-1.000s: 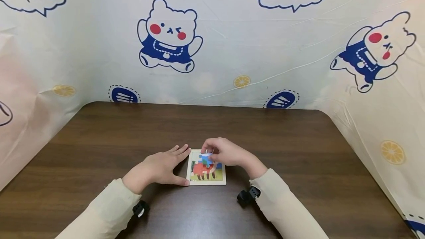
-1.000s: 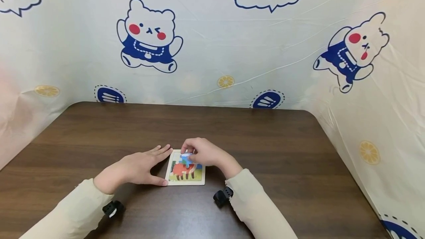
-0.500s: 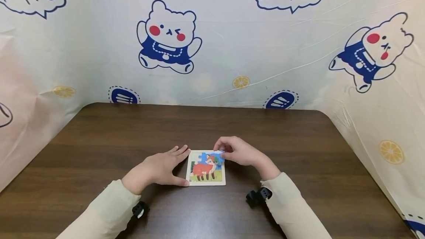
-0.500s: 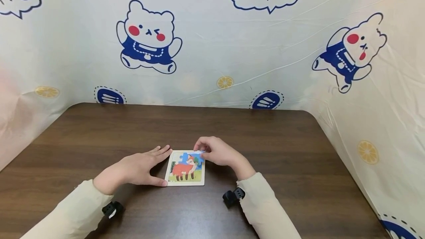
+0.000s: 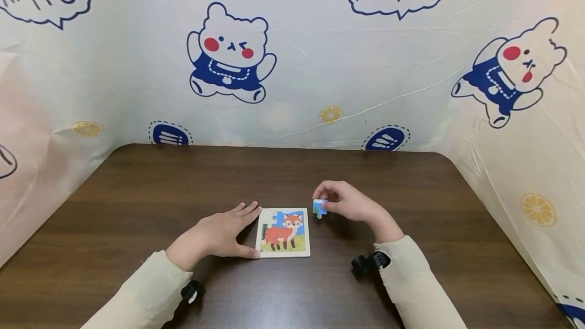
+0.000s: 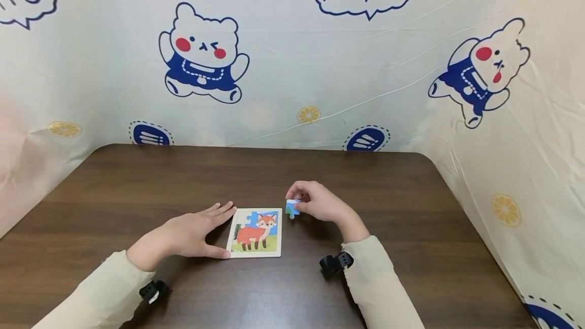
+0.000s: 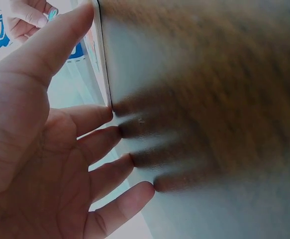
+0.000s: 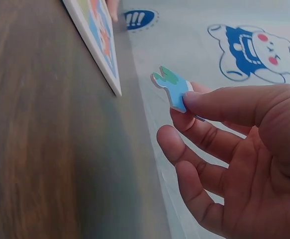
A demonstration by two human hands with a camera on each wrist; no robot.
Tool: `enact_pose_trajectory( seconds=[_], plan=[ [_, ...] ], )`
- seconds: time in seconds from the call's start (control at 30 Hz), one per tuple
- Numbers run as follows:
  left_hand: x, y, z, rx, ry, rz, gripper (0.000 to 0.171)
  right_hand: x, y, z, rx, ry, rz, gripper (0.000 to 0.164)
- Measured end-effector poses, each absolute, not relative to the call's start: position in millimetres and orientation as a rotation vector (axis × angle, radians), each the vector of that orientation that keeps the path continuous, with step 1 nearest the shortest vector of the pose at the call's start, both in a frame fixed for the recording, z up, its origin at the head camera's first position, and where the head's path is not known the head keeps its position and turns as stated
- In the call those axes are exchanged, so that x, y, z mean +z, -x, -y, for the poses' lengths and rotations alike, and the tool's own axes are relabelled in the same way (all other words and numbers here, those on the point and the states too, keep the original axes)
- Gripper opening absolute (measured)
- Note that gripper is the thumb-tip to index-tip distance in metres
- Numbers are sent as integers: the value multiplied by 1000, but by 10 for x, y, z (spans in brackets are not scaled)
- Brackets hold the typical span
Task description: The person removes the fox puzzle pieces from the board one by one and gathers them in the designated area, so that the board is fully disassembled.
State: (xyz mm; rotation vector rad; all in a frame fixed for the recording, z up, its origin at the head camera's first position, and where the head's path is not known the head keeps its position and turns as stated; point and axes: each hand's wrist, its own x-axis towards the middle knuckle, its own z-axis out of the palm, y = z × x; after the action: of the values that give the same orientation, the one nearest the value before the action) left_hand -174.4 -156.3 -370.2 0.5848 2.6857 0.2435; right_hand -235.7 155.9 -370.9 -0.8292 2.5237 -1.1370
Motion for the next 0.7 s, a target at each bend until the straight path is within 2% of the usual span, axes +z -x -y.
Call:
enact_pose_trajectory(
  seconds=[0.7],
  plan=[
    [-3712,1751,1558,258,-577,-2692,103,-3831,2483,-1870,-1153,707,-2460,14]
  ],
)
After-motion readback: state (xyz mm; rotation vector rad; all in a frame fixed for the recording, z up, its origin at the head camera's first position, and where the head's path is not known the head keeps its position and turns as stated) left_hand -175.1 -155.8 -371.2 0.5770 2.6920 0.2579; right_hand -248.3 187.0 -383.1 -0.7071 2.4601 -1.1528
